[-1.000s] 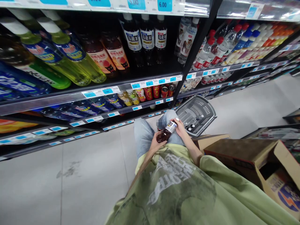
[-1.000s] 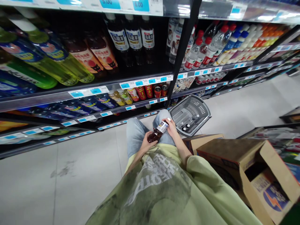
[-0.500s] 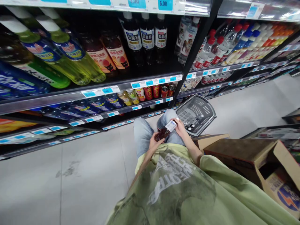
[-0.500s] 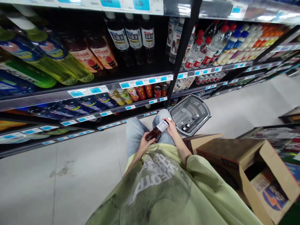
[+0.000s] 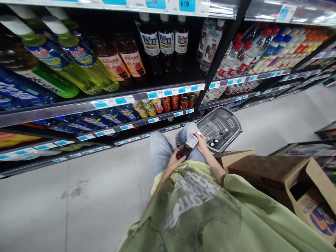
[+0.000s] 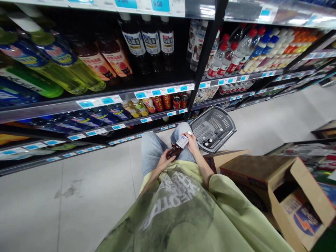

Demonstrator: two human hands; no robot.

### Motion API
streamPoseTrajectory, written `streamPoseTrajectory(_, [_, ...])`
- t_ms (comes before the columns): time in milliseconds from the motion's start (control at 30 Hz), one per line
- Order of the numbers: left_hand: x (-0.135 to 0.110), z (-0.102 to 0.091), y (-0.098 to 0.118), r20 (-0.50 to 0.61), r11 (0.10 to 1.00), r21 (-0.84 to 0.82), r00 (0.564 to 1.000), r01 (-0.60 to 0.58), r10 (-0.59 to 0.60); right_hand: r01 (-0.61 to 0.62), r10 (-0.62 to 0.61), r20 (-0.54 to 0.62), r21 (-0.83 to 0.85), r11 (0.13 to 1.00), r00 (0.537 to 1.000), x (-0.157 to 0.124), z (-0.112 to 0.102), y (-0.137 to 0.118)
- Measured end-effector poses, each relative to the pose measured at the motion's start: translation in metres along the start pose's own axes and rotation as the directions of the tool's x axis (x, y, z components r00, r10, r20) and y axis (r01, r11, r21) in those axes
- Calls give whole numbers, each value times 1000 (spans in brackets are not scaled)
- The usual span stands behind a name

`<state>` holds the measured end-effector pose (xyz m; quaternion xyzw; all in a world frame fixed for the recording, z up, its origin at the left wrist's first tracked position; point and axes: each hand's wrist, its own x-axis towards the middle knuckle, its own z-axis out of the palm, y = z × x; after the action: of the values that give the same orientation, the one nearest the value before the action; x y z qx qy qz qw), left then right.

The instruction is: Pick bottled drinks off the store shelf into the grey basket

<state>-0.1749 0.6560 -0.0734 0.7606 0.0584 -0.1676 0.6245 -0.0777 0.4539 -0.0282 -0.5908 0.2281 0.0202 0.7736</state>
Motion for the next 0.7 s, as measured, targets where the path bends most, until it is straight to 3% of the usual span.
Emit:
streamPoseTrajectory(67, [3,0,-4,23,997,61,999,-48,47,157,-169,-28,-256,954,985,-6,-1,-4])
streamPoseTrajectory(133, [5,2,-10,-4,988,128,996,-88,90,276,-293,49,-514,812,955,-12,-5,-10])
streamPoseTrajectory(200, [8,4,-16,-50,972,195,988,-134,147,339,-295,181,-655,676,938,-19,-11,-19])
streamPoseTrajectory(300, [12,8,-22,-88,946,253,969,-201,230,365,-237,278,-720,591,931,-26,-21,-34])
streamPoseTrajectory(467, [14,12,-23,-120,945,159,945,-286,306,279,-179,215,-715,640,960,-31,-39,-61])
streamPoseTrajectory(600, [16,13,-26,-155,978,8,966,-208,207,221,-237,75,-695,684,969,-27,-65,-89])
streamPoseTrajectory(700, [20,12,-28,-131,991,-24,983,-134,130,191,-326,-62,-701,687,943,-18,-90,-107])
